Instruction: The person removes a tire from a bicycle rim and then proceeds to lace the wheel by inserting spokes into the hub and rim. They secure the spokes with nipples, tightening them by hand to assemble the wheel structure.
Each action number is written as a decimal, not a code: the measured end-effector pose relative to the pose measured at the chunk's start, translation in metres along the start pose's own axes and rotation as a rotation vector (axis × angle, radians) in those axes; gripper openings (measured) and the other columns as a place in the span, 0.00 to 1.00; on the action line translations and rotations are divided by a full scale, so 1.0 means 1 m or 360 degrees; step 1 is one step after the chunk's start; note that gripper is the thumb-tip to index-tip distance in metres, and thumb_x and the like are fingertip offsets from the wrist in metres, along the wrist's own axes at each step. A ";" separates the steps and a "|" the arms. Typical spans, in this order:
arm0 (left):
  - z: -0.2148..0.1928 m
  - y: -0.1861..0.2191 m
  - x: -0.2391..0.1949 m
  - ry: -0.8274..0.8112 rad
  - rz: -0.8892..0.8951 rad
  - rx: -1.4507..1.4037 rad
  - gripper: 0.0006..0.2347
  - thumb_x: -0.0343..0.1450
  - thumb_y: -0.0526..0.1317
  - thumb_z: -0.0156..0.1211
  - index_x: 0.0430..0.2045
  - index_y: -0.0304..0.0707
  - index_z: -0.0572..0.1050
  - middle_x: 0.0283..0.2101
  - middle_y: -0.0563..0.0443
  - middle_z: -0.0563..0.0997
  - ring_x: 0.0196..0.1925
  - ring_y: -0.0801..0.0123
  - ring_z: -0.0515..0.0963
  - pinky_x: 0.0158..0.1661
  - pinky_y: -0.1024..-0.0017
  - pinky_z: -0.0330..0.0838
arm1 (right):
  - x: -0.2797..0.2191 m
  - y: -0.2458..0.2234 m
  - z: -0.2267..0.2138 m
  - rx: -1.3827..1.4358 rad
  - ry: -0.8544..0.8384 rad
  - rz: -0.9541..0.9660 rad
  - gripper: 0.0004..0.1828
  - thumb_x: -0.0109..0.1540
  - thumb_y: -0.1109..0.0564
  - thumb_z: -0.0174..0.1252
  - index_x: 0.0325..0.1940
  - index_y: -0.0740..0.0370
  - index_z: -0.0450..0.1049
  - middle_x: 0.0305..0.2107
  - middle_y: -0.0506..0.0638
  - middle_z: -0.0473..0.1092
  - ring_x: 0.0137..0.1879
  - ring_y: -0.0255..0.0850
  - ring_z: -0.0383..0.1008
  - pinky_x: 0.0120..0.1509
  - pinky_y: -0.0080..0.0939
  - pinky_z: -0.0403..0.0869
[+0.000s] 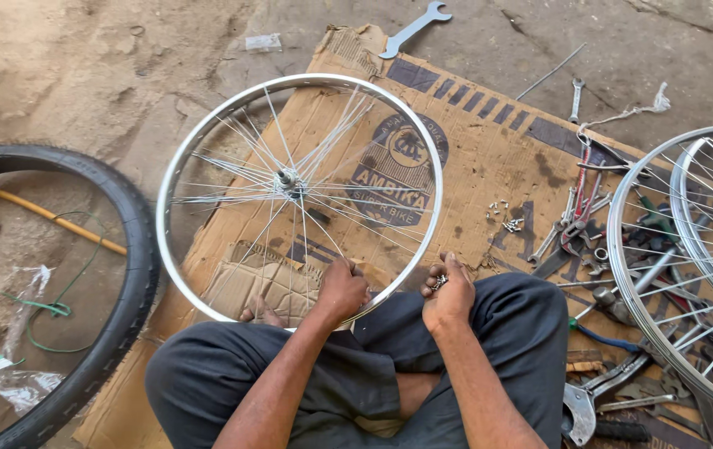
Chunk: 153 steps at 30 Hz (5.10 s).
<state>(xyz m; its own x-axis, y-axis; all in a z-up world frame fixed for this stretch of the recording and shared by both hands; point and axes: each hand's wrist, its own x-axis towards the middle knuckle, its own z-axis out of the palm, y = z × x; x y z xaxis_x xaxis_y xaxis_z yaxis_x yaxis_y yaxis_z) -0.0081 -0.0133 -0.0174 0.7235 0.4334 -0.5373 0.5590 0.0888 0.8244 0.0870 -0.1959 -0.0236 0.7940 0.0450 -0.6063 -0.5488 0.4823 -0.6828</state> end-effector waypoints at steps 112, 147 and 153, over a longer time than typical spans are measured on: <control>0.019 -0.018 0.023 -0.0286 -0.0038 -0.0388 0.09 0.71 0.36 0.61 0.38 0.26 0.74 0.29 0.42 0.81 0.25 0.63 0.81 0.23 0.66 0.78 | 0.022 0.018 -0.005 0.0173 -0.0301 0.0167 0.07 0.64 0.62 0.52 0.46 0.61 0.72 0.32 0.52 0.73 0.34 0.42 0.72 0.34 0.41 0.71; -0.001 0.035 0.010 -0.0484 -0.0149 -0.0589 0.12 0.74 0.41 0.61 0.29 0.25 0.77 0.21 0.42 0.80 0.18 0.67 0.80 0.15 0.71 0.72 | -0.034 0.036 0.001 -0.0440 -0.0554 -0.0130 0.07 0.58 0.69 0.60 0.39 0.67 0.76 0.30 0.50 0.75 0.33 0.36 0.74 0.36 0.36 0.72; -0.002 0.036 0.007 -0.0462 -0.0106 -0.0560 0.13 0.74 0.41 0.61 0.28 0.24 0.77 0.21 0.42 0.80 0.18 0.67 0.80 0.15 0.72 0.72 | -0.039 0.033 0.006 -0.0472 -0.0637 -0.0199 0.10 0.59 0.68 0.61 0.45 0.70 0.73 0.32 0.49 0.75 0.33 0.34 0.71 0.36 0.33 0.70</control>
<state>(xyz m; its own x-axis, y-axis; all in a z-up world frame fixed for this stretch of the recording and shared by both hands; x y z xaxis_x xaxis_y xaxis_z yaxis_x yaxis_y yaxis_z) 0.0161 -0.0047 0.0085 0.8023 0.1515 -0.5774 0.4731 0.4286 0.7697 0.0397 -0.1764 -0.0195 0.8643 0.3623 -0.3488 -0.4480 0.2393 -0.8614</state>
